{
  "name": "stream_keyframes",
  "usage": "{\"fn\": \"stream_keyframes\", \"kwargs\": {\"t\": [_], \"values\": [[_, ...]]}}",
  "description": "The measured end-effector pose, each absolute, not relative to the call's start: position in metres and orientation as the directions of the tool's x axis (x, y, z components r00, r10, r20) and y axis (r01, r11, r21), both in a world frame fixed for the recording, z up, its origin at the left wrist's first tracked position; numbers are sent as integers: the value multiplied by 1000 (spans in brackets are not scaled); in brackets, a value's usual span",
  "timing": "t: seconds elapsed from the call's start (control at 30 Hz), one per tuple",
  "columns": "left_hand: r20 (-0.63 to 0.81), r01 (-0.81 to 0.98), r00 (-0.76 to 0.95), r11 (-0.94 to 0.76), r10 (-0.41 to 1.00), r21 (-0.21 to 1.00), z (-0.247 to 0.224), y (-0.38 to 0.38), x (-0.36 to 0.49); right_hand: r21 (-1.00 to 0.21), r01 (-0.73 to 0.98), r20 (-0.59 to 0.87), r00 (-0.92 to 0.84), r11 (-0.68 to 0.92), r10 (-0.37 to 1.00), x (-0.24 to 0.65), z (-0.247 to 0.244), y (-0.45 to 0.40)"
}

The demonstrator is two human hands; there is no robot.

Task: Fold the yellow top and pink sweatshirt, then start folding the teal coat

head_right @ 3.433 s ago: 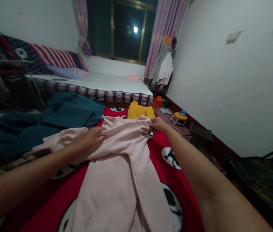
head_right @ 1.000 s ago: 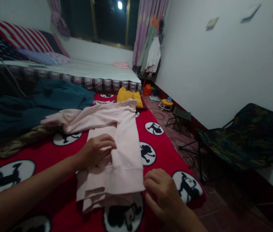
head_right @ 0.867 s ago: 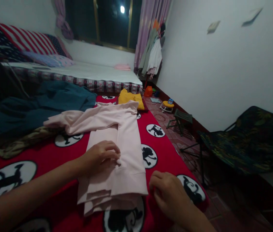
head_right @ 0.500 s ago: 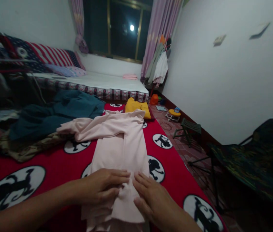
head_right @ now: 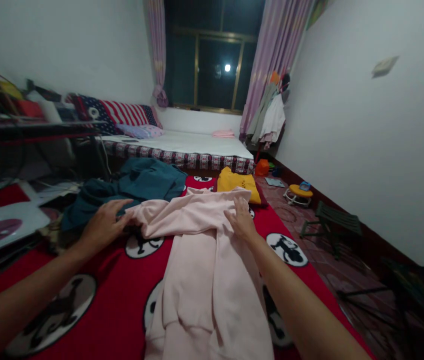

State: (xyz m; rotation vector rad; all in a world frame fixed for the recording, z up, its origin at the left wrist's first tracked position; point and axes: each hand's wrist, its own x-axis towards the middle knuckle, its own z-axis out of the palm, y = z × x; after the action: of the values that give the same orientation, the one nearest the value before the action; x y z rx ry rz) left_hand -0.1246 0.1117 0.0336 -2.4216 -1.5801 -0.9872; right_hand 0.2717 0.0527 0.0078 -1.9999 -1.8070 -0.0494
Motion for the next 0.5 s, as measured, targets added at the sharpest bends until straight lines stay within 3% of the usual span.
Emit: {"fn": "stream_keyframes", "kwargs": {"t": [0.17, 0.27, 0.4, 0.5], "values": [[314, 935, 230, -298, 921, 191, 36, 128, -142, -138, 987, 43, 84, -78, 995, 262, -1, 75], [188, 936, 247, -285, 950, 206, 44, 132, -141, -60, 992, 16, 113, -111, 994, 251, 23, 71], [117, 906, 254, -279, 960, 319, 47, 143, -138, -104, 985, 116, 146, -135, 982, 221, 41, 57], [98, 883, 232, -251, 968, 397, 43, 153, -135, -180, 978, 86, 119, -102, 989, 199, 30, 47]]}}
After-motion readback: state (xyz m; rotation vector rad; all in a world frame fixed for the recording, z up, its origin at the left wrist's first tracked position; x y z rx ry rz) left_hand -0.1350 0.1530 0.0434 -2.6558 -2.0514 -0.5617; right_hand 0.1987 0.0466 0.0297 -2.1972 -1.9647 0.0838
